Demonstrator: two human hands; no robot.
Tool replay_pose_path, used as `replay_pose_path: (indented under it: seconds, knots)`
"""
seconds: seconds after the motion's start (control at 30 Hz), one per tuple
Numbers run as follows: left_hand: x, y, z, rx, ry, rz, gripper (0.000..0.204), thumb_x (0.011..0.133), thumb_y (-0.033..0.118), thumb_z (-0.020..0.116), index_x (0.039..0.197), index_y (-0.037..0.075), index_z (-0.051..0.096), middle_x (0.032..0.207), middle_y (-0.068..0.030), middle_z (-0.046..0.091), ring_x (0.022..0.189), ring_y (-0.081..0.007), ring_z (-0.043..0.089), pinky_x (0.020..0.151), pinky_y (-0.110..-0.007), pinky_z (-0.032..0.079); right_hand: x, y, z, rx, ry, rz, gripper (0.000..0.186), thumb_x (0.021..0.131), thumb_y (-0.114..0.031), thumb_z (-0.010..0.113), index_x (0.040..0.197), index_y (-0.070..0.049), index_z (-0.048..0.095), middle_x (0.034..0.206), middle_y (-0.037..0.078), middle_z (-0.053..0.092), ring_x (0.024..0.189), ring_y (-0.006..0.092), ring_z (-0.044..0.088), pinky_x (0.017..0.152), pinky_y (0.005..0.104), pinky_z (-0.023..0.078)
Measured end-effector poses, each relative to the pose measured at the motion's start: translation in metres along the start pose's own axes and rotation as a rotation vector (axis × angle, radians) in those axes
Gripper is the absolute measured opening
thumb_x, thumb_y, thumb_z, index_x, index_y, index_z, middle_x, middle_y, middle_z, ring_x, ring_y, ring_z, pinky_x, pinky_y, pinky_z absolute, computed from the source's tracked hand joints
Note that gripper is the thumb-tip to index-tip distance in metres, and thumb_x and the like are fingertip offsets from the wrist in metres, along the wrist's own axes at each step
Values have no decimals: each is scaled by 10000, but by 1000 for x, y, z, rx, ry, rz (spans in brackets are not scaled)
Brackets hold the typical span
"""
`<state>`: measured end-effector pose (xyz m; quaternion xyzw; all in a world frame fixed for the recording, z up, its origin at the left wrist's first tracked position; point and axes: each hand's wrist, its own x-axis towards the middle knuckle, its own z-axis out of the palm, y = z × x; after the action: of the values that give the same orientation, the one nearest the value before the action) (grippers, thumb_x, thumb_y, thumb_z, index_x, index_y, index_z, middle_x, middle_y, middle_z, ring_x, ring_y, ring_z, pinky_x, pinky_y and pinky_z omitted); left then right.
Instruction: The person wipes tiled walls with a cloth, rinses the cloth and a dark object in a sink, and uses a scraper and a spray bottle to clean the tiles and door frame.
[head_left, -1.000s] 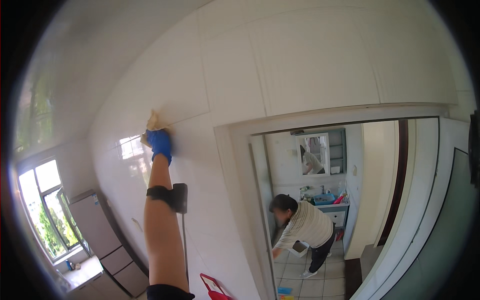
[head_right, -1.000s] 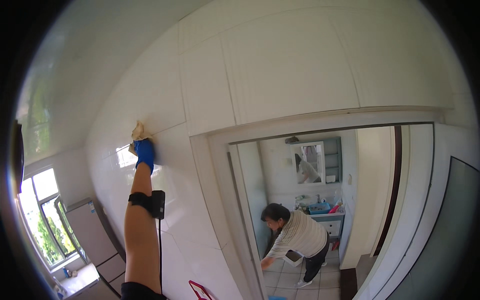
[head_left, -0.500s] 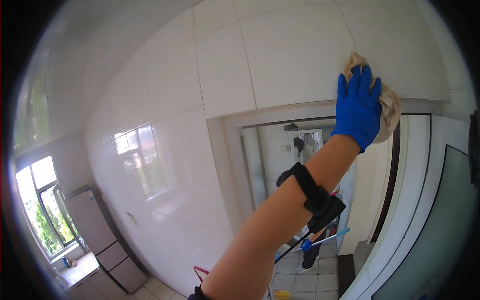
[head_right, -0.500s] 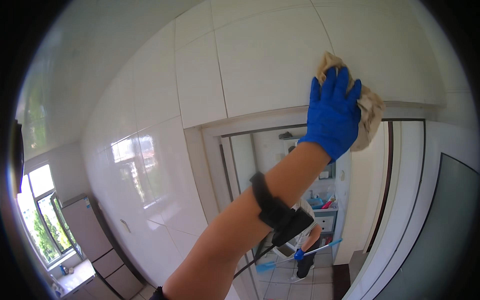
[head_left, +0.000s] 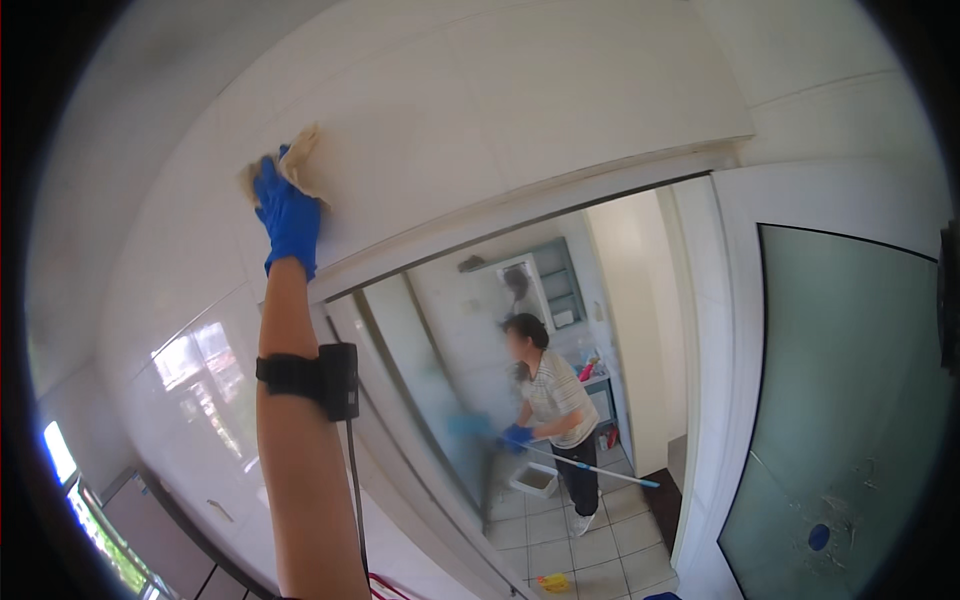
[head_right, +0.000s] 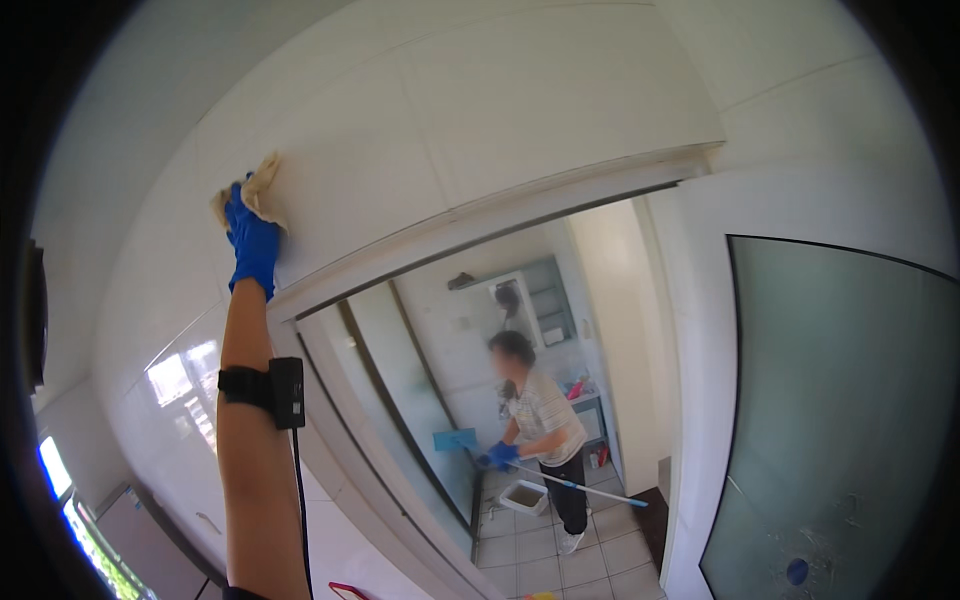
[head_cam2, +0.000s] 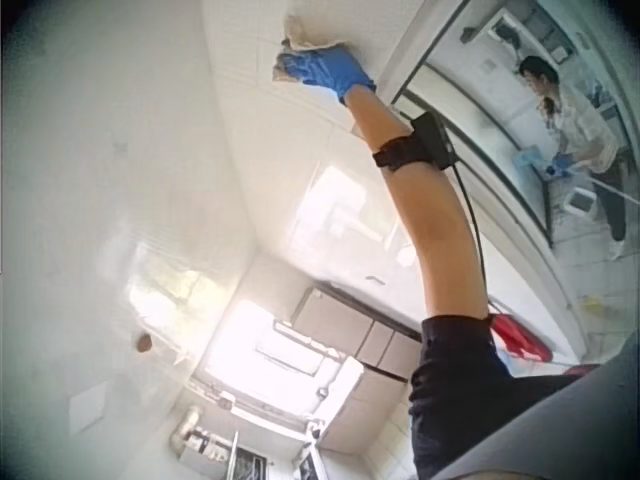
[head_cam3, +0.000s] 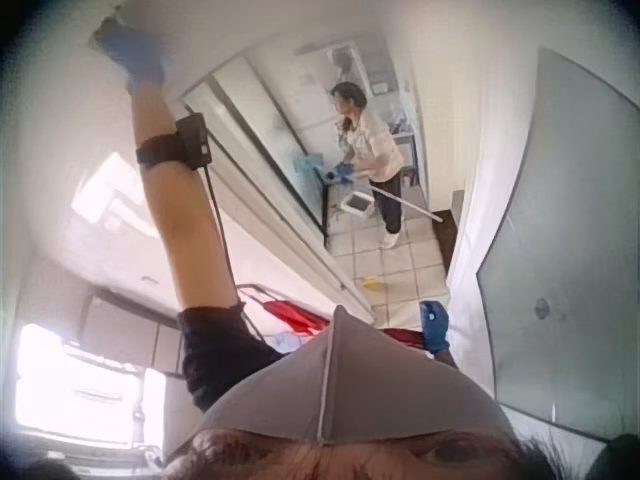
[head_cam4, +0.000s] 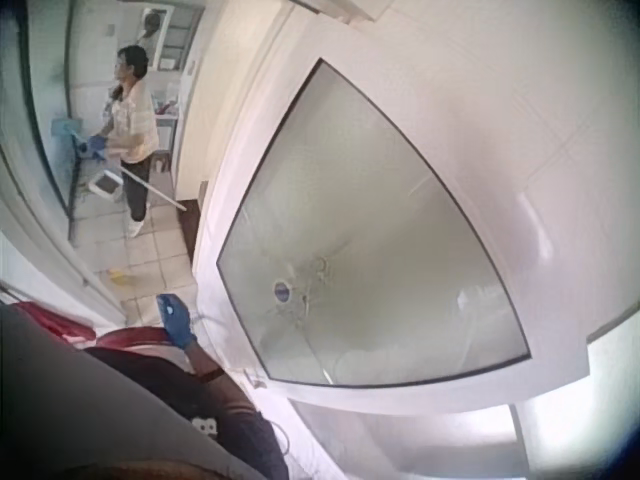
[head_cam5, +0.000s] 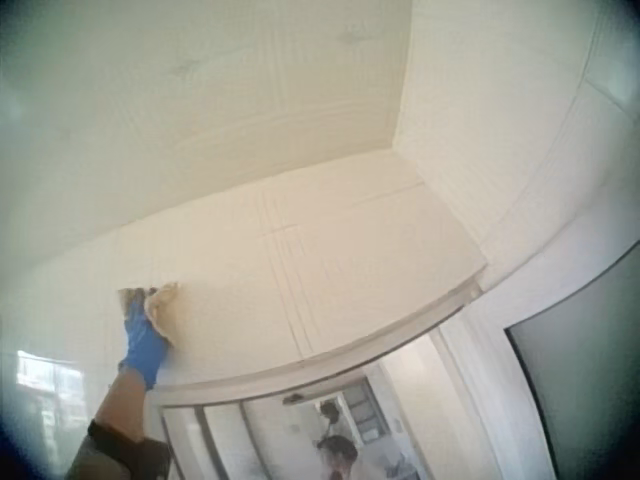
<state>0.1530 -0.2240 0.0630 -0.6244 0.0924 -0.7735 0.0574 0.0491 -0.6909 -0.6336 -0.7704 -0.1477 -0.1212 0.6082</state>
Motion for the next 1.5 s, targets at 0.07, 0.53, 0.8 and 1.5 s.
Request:
replay_pose_path:
  seconds: [0.07,0.53,0.8,1.5]
  knots:
    - [-3,87,35,-270,66,104,428,868,202,496,1288,148,442,1296,-140,437,1219,-319,375,999,-423,296,-2,10,0,-20,50,-61,148,836,-165,600,864,-22,628,781,112,621,709,220,583,646,317,466]
    - [-40,329,142,-44,-229,669,429,830,232,451,1252,171,499,1375,-97,378,1295,-280,311,1060,-447,229,-2,9,-9,101,19,16,126,822,-162,622,854,-41,635,783,95,629,706,209,586,644,320,466]
    - [46,179,98,508,102,189,401,838,170,508,1237,133,521,1246,-174,480,1194,-350,404,1012,-463,299,-3,26,0,184,103,-6,98,825,-135,601,869,-54,632,795,104,623,706,231,591,646,324,473]
    - [-53,447,221,-90,-195,868,515,825,324,533,1292,129,441,1281,-29,472,1227,-205,403,1033,-331,313,-9,55,1,18,-86,294,349,884,-302,490,1111,-45,555,1041,168,601,968,320,567,836,384,452]
